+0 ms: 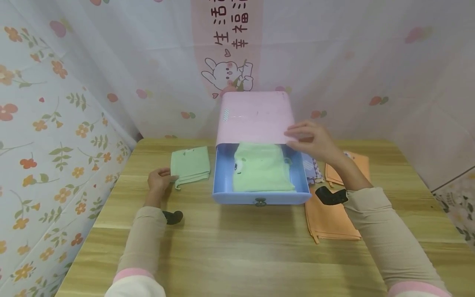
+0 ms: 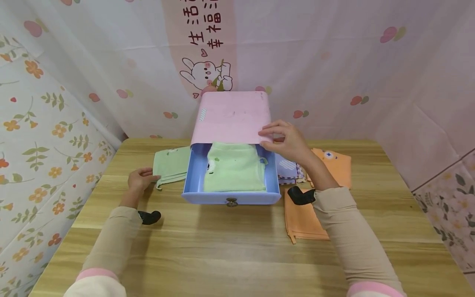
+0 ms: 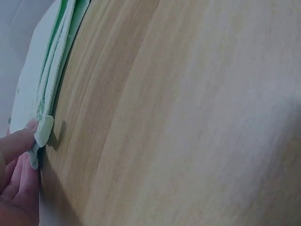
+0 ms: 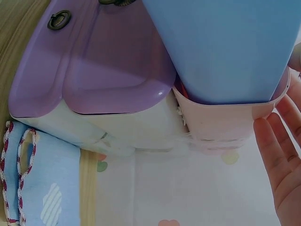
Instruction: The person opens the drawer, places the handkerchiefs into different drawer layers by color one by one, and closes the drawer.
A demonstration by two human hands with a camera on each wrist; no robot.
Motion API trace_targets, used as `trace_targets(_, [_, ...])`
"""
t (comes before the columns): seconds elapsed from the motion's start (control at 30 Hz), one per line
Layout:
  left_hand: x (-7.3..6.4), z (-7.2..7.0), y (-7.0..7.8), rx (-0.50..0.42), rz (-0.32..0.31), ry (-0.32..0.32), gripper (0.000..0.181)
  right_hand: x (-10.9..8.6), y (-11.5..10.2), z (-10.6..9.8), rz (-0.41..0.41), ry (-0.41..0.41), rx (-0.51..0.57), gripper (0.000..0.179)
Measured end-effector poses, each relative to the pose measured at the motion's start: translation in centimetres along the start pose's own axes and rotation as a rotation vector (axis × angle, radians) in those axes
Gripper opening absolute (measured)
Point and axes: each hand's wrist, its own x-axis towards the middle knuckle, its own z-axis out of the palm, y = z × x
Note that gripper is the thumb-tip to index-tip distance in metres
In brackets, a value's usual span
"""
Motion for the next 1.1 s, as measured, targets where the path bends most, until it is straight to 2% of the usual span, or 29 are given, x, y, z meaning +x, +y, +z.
trace_targets(0.3, [0.0,0.3,-0.3,-0.047,0.017,-0.015,0.044,0.1,0.1,-0.1,0.005,0.004,-0.015,0.027])
trace_targets(0.67, [-1.1,0.6,-0.2,0.019,0.069,-0.016,0.039,0.2,-0.1,0.0,0.019,0.000,-0.017,0.027])
trace_targets(0.93, [-1.0,0.8,-0.1,0.043,0.111,-0.039,0.040,0.2,-0.1,-0.1,0.024,-0.008,-0.019,0.028])
trace_targets(1.1, [-1.0,0.9,-0.2,0.045,0.110,-0.043,0.038,0.1,-0.2,-0.1,0.026,-0.012,-0.014,0.028])
